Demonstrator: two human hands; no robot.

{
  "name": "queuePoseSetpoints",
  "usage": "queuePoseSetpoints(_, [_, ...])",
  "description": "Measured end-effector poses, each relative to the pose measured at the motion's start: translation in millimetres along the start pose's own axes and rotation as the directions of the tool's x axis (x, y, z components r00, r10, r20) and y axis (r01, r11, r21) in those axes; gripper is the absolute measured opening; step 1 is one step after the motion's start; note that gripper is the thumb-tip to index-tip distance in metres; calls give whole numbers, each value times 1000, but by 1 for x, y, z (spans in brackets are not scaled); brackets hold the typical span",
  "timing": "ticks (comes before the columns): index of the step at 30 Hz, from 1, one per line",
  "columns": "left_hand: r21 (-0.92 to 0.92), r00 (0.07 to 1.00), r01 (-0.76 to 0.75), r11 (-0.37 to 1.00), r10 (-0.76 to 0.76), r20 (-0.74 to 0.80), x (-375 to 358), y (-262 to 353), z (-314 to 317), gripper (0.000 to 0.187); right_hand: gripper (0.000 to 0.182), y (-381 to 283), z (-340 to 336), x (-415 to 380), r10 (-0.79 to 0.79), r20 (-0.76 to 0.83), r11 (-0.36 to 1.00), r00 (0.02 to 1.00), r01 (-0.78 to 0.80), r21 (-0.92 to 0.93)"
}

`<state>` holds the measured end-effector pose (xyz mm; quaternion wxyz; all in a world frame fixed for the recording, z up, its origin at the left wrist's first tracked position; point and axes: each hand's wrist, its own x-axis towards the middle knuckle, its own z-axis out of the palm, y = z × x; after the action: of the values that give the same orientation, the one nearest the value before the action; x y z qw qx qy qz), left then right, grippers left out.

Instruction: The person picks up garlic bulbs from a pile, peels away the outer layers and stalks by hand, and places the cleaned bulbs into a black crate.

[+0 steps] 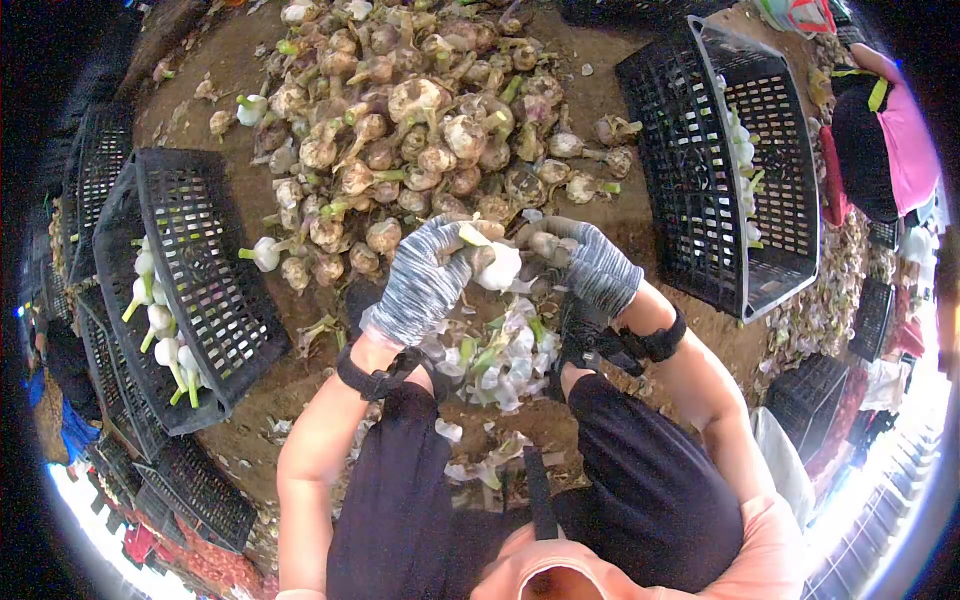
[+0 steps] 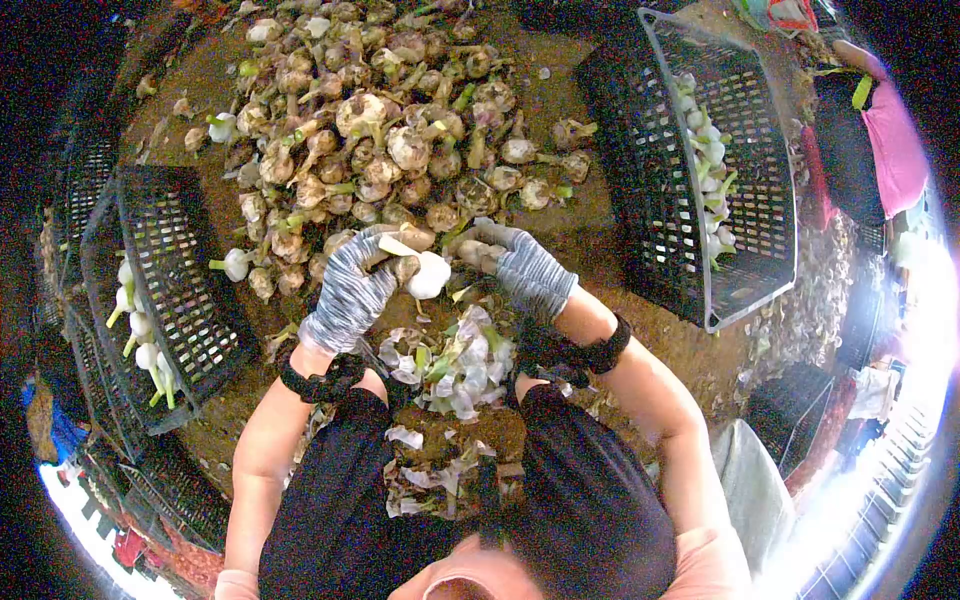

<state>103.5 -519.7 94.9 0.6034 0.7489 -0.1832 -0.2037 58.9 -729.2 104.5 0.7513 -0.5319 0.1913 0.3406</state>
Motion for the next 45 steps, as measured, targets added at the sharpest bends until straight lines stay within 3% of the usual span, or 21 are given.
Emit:
queuePoseSetpoints(7, [183, 991, -132, 974, 131, 15, 1, 9, 1, 19, 25, 2, 15, 0, -536, -56, 737, 842, 435, -518])
queuePoseSetpoints(11, [-415, 974, 227, 881, -209, 90, 0, 4, -3, 21, 24, 6, 4, 0, -384, -43, 765, 922, 291, -575])
queuePoseSetpoints(13, [-661, 896, 400, 635, -423, 136, -2, -1, 2, 29, 21, 33, 5, -1, -596, 239, 554, 767, 607, -570])
queuePoseSetpoints(15, [-713, 844, 456, 533, -514, 155, -6, -13, 10, 26, 16, -1, 5, -32, -194, 338, 817, 921, 342, -464])
queuePoseSetpoints(17, [-831, 783, 461, 311, -584, 215, -9, -34, 14, 26, 22, -13, -5, -27, -425, 554, 842, 716, 538, -50])
queuePoseSetpoints(19, [-839, 790, 451, 303, -573, 218, -11, -42, 12, 26, 31, -24, -5, -36, -137, 343, 910, 929, 255, -328])
queuePoseSetpoints(22, [-821, 708, 530, 214, -645, 289, -14, -38, 9, 26, 60, 8, -7, -14, -183, 17, -139, 983, -9, -990])
queuePoseSetpoints(23, [-823, 708, 528, 212, -646, 287, -14, -32, 11, 26, 60, 19, -8, -9, -181, 19, -141, 983, -7, -990])
queuePoseSetpoints(25, [-788, 746, 503, 355, -639, 188, -13, -11, 23, 26, 61, 37, -9, -1, -512, -139, 693, 848, 312, -650])
queuePoseSetpoints(26, [-709, 731, 574, 410, -646, 218, -11, 2, 25, 27, 55, 44, -2, 1, -444, -165, 863, 881, 371, -342])
queuePoseSetpoints(29, [-416, 818, 573, 706, -468, 333, -12, -7, 28, 38, 46, 19, -9, -8, -144, -104, 949, 984, 107, -298])
queuePoseSetpoints(30, [-391, 902, 424, 817, -345, 258, -9, 6, 23, 41, 36, -4, -5, -21, -7, -175, 1000, 985, 6, -5])
queuePoseSetpoints(33, [142, 954, 293, 945, -279, -113, -13, -30, 11, 45, 37, -9, -64, -47, -183, -135, 684, 974, 224, 694])
queuePoseSetpoints(34, [76, 930, 344, 936, -329, -163, -13, -41, 5, 48, 63, -18, -80, -57, -375, -291, 747, 880, 473, 467])
queuePoseSetpoints(35, [131, 939, 291, 948, -257, -227, -10, -45, 1, 52, 67, -31, -93, -57, -581, -44, 535, 813, 422, 732])
queuePoseSetpoints(36, [272, 947, 248, 930, -174, -269, -8, -49, -1, 48, 79, -43, -103, -70, -685, -373, 341, 625, 729, 594])
queuePoseSetpoints(37, [410, 950, 209, 888, -86, -299, -4, -49, -3, 45, 89, -44, -135, -77, -810, -344, 222, 474, 792, 569])
queuePoseSetpoints(39, [614, 973, 199, 764, -76, -220, 11, -60, -5, 45, 93, -64, -126, -88, -790, -203, 27, 579, 364, 931])
queuePoseSetpoints(41, [779, 987, 157, 607, -78, -138, 25, -68, -5, 44, 91, -53, -122, -86, -703, -287, 325, 651, 653, 684])
queuePoseSetpoints(43, [786, 973, 173, 594, -228, -42, 31, -73, -3, 45, 76, -23, -106, -66, -480, -103, 520, 871, 376, 767])
queuePoseSetpoints(45, [760, 993, 104, 642, -115, -38, 24, -91, -6, 46, 53, -12, -83, -46, -81, 194, 981, 978, 112, -156])
